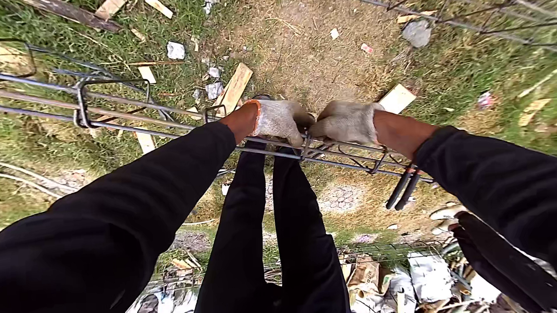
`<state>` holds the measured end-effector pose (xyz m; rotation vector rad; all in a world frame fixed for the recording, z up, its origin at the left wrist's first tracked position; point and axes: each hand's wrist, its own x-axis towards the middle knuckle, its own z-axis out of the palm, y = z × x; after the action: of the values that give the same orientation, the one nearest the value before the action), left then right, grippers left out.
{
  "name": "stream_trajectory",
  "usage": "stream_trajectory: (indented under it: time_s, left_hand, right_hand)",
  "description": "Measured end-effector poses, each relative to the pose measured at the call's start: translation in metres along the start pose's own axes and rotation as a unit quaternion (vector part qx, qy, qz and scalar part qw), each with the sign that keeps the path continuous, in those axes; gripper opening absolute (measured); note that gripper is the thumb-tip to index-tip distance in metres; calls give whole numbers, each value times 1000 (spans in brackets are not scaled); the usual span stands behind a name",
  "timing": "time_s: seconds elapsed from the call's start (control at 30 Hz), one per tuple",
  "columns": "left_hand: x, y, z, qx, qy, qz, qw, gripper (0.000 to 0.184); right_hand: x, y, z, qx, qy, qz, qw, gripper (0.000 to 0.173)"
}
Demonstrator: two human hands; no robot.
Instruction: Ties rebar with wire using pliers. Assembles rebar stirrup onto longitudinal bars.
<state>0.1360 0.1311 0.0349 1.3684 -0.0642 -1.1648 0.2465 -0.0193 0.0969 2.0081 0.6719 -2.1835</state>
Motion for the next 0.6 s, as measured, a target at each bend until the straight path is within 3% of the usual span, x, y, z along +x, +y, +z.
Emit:
stream_trajectory:
  time_s: [0.07, 0.13, 0.17, 0.23, 0.3, 0.33, 0.43, 0.53, 0.6]
  left_hand:
    - [0, -1, 2, -1, 16, 0, 1000, 33]
    - [0, -5, 6, -6, 17, -12, 1000, 44]
    - [0, -6, 9, -3, 16, -17, 1000, 49]
    - [2, -7, 10, 32, 18, -30, 999, 52]
    - [1, -5, 11, 99, 24, -47, 994, 53]
    - [0, -3, 11, 131, 26, -55, 989, 54]
    - [-4, 1, 15, 184, 42, -53, 981, 53]
    - [-6, -2, 16, 196, 44, -36, 979, 56]
    - [-2, -2, 18, 197, 45, -35, 979, 54]
  right_hand:
    - [-5, 0, -8, 27, -6, -8, 1000, 36]
    - [-21, 9, -20, 41, 71, -52, 995, 45]
    - [-32, 20, -25, 69, 137, -47, 987, 53]
    - [-61, 49, -25, 167, 303, -1, 938, 50]
    - [-93, 87, 2, 156, 421, 94, 889, 47]
    - [-109, 107, 25, 129, 428, 147, 882, 51]
    - [-127, 150, 108, 104, 349, 274, 890, 68]
    - [-110, 163, 164, 129, 348, 317, 873, 71]
    - [-101, 169, 168, 125, 370, 329, 860, 64]
